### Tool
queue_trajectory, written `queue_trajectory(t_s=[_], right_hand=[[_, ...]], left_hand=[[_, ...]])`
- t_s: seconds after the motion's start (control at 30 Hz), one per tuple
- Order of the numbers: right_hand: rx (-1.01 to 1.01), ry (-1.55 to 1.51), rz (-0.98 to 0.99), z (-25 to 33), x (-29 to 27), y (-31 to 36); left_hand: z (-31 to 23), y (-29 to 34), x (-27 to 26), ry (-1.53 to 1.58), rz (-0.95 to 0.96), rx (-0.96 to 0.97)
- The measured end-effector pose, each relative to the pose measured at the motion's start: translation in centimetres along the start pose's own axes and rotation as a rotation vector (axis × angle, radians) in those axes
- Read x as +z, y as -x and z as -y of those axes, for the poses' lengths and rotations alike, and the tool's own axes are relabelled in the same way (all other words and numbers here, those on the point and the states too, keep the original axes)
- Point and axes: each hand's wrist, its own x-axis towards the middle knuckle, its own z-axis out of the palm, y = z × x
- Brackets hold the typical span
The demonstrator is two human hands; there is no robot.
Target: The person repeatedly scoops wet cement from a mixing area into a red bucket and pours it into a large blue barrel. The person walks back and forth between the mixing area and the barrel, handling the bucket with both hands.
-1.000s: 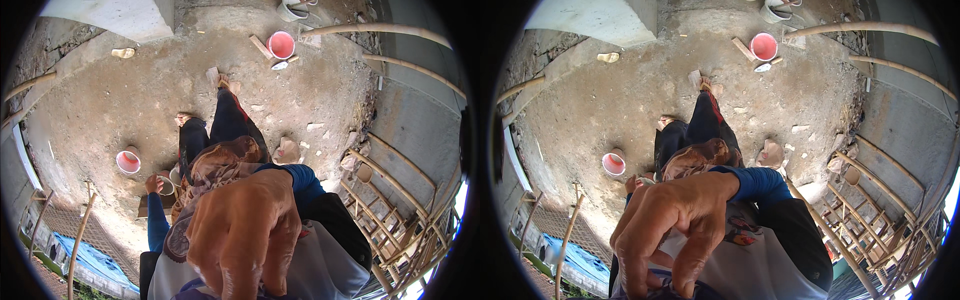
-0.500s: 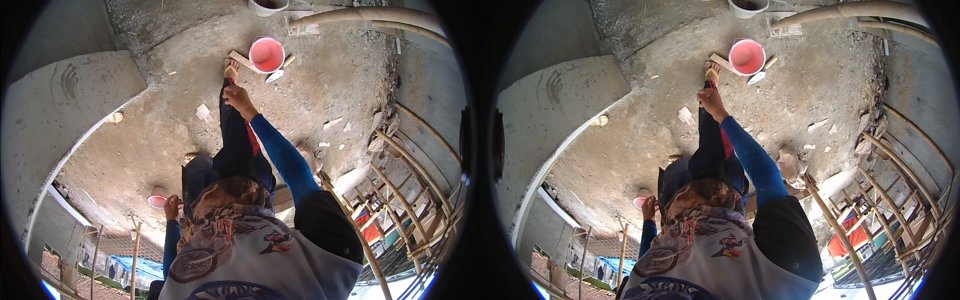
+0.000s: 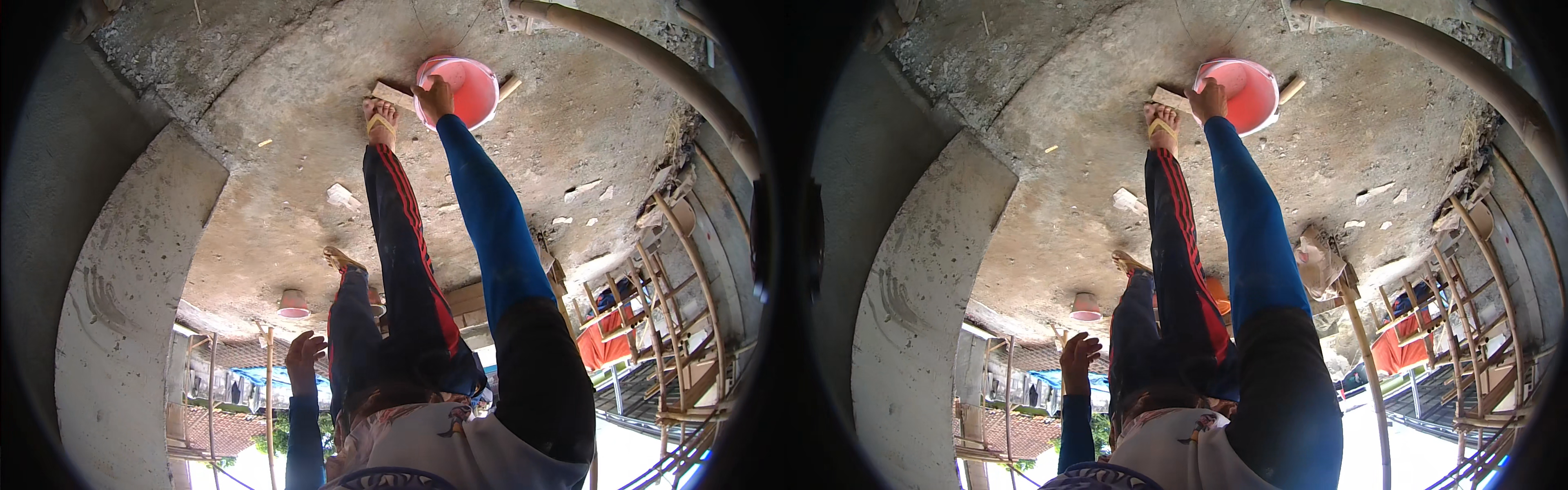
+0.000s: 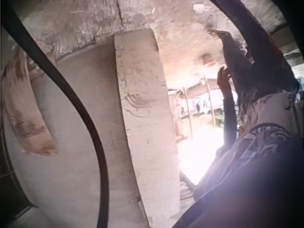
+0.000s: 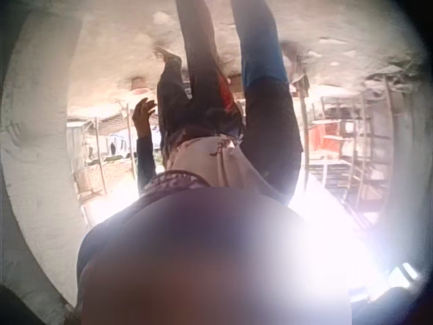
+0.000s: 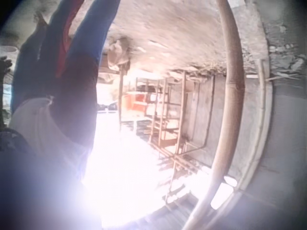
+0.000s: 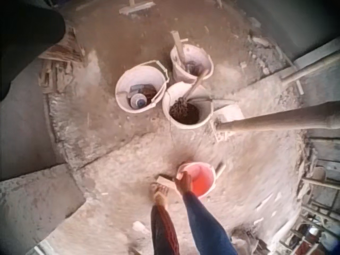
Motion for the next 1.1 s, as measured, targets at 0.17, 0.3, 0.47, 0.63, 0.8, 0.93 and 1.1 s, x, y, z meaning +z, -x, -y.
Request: queue_trajectory(t_s=[0.17,0.3,0.47,0.63,0.8,0.93,1.1], right_hand=[[0.057,-0.052,0.078,-2.8,3.3,-2.1],[0.106,-0.064,0.098,-1.1,0.9,1.1],[0.069,0.027,0.027,-0.3,-1.8,2.5],[0.211,0.147,0.105,1.7,-0.2,0.1],[0.237,0.247,-0.002,3.3,1.4,-0.7],[0.222,0.291,-0.102,2.0,-0.2,4.6],[0.073,0.339,-0.075,4.5,-11.9,15.8]], left_hand=[[-1.8,-0.1,2.1,-0.059,0.060,0.015],[-2.0,1.0,1.9,-0.030,0.019,0.061],[-3.1,-1.0,0.6,-0.030,-0.018,0.170],[-3.5,-7.6,1.7,-0.093,-0.002,0.190],[-3.3,-9.3,-0.9,-0.222,-0.190,0.299],[-5.3,-8.2,-1.5,-0.196,-0.128,0.187],[-4.3,-7.4,-3.8,0.006,0.115,0.264]])
